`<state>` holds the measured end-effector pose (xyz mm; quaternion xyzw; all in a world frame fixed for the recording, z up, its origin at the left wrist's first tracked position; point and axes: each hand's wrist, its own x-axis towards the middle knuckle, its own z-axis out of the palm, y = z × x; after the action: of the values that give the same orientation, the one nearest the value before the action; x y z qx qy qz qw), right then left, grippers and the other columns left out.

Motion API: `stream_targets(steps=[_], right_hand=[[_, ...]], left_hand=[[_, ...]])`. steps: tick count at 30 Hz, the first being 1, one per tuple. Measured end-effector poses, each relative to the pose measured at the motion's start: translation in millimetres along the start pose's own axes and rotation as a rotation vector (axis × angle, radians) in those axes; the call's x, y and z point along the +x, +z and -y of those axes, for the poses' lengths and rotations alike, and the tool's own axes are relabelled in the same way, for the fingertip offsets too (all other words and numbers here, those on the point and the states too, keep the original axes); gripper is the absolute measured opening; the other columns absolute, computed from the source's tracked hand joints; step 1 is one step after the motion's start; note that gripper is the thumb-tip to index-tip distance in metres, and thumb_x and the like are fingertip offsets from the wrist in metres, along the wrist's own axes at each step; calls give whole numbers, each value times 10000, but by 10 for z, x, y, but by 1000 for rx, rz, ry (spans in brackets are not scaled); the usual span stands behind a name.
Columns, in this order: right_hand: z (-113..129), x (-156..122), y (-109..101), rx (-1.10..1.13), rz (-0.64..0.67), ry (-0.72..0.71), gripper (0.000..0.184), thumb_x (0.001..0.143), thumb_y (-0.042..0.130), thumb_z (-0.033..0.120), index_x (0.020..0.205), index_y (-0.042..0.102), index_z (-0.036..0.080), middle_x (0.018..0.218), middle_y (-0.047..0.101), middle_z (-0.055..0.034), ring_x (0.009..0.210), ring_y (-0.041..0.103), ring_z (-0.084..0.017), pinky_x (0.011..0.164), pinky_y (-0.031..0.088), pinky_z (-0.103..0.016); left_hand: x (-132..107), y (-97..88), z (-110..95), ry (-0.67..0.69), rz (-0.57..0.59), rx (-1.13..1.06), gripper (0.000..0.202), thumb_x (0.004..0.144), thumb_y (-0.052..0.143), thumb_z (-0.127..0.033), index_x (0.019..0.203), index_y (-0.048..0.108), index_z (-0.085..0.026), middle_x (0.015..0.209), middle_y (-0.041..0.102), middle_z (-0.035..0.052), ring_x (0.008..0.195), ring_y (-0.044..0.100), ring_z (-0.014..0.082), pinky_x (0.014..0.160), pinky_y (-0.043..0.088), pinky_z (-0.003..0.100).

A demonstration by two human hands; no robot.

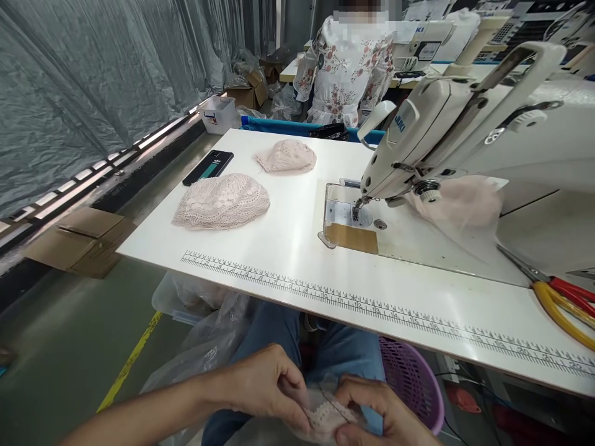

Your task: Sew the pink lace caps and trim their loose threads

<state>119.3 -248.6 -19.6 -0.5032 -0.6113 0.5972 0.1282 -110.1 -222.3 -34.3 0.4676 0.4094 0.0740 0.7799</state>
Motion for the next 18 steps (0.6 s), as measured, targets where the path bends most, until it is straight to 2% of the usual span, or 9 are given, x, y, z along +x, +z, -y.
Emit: stream_targets(steps=[3,7,9,13,16,18], right_hand=[[18,50,-17,83,73,-74,173,767,682,346,660,641,217,661,497,28,631,466,-132,603,357,-225],[-44,54,-16,193,112,-107,252,769,691,409,644,616,203,680,452,28,627,426,-125,593,323,-238],[-115,32,-5,199,99,-88,228,769,694,401,670,620,210,706,463,25,655,435,-131,621,336,-241],[-243,-15,23,160,46,18,188,734,723,381,837,645,244,791,513,16,753,476,-160,707,378,-247],[-230,-25,47,158,39,78,241,730,718,365,919,607,263,853,518,14,799,471,-168,724,378,-242],[-183,-22,61,180,28,63,226,761,688,362,920,554,273,844,479,26,793,448,-160,699,366,-228]], left_hand=[[-11,11,-22,16,-6,20,245,564,817,-300,720,757,-120,590,619,-20,526,475,71,499,358,147],[-5,12,-16,49,-8,61,215,588,805,-289,706,753,-118,570,606,-24,514,462,70,487,343,150],[-2,15,-10,81,-23,95,195,607,795,-274,711,753,-116,573,613,-22,516,474,74,492,346,153],[-17,40,-29,138,-78,170,147,625,780,-228,722,758,-120,587,642,-13,533,531,90,508,368,152],[-39,56,-65,131,-97,178,128,622,772,-210,715,761,-124,608,668,2,550,569,107,521,393,153],[-48,55,-85,112,-101,164,133,621,771,-221,711,761,-123,614,675,10,553,577,114,523,402,156]])
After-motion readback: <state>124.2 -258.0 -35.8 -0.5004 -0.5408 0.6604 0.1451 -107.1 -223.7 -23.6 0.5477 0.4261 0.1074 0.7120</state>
